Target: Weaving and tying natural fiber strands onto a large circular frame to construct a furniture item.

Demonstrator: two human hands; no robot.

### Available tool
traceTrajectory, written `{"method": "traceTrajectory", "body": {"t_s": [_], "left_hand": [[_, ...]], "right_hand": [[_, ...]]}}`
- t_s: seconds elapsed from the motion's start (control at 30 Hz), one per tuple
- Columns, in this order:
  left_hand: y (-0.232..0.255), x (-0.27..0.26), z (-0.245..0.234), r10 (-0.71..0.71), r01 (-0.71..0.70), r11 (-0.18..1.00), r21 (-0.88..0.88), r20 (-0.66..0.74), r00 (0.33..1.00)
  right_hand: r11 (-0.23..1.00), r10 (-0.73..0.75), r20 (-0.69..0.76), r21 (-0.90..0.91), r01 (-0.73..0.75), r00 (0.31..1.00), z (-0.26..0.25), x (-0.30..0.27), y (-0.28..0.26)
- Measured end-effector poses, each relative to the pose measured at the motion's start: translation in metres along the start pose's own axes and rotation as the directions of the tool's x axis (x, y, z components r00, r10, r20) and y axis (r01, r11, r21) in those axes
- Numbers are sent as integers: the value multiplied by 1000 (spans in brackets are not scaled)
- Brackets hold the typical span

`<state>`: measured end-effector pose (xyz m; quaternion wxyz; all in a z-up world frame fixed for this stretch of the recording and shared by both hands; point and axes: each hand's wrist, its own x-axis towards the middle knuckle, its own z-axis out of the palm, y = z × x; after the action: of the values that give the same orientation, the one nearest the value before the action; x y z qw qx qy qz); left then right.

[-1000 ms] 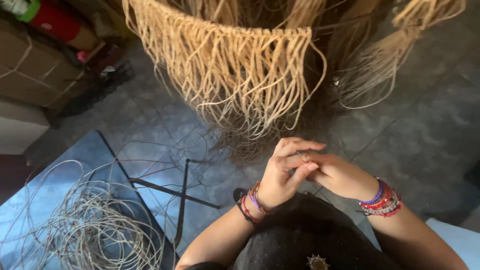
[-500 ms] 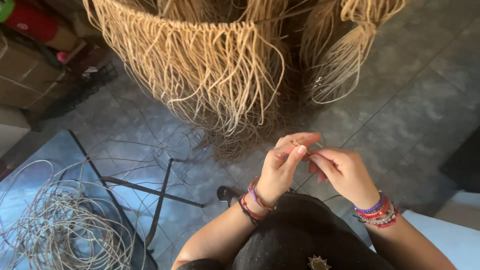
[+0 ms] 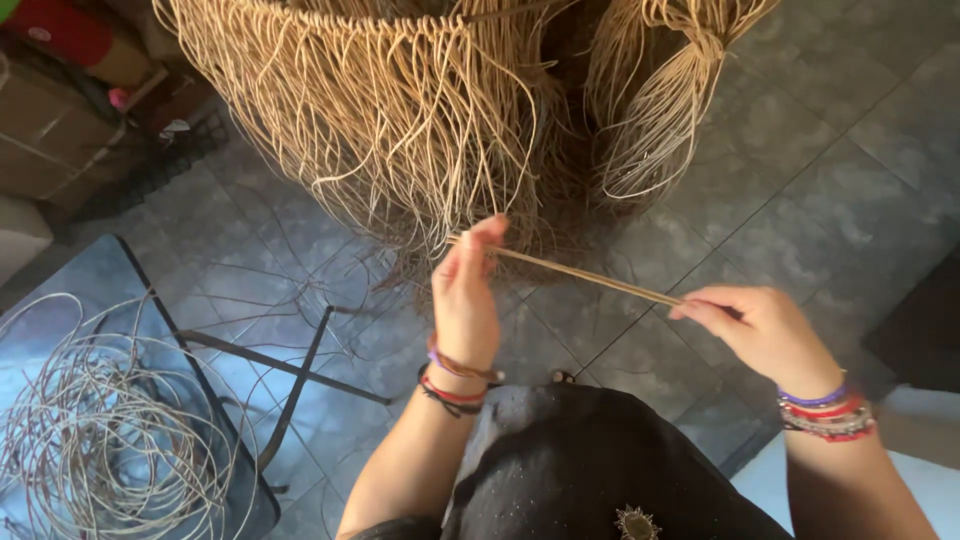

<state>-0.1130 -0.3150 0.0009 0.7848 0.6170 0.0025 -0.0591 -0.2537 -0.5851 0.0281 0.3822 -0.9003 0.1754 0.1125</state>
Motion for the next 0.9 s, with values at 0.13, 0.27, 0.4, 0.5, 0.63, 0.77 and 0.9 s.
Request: {"method": "traceTrajectory", "body": {"t_s": [0.13,0.27,0.4,0.5,0.63,0.77,0.9], "left_hand": [[2,10,-28,283,-274,931,241,-4,959],[13,-16,-18,643,-382,97,919,235,729],[34,-55,57,321,-817,88,570,760,565],[-22,-64,56,281,-814,-180,552,822,495],[1,-42,15,117,-754,9,657,748,653],[12,-16,-46,81,-489,-53,871,492,867],[16,-16,-44,84,-402,-143,904,416,905]], "right_hand": [[991,-61,-15,-118,59,998,-8,-1,17],[929,-315,-12,-210,305,949,-3,0,9],[877,-391,77,-270,397,917,6,1,-23],[810,-499,78,-312,496,863,3,2,-23],[937,-242,26,-252,241,970,-27,4,-3],[968,-123,-11,-223,118,992,-54,-3,33],[946,-136,-23,-301,123,990,-42,1,16]]}}
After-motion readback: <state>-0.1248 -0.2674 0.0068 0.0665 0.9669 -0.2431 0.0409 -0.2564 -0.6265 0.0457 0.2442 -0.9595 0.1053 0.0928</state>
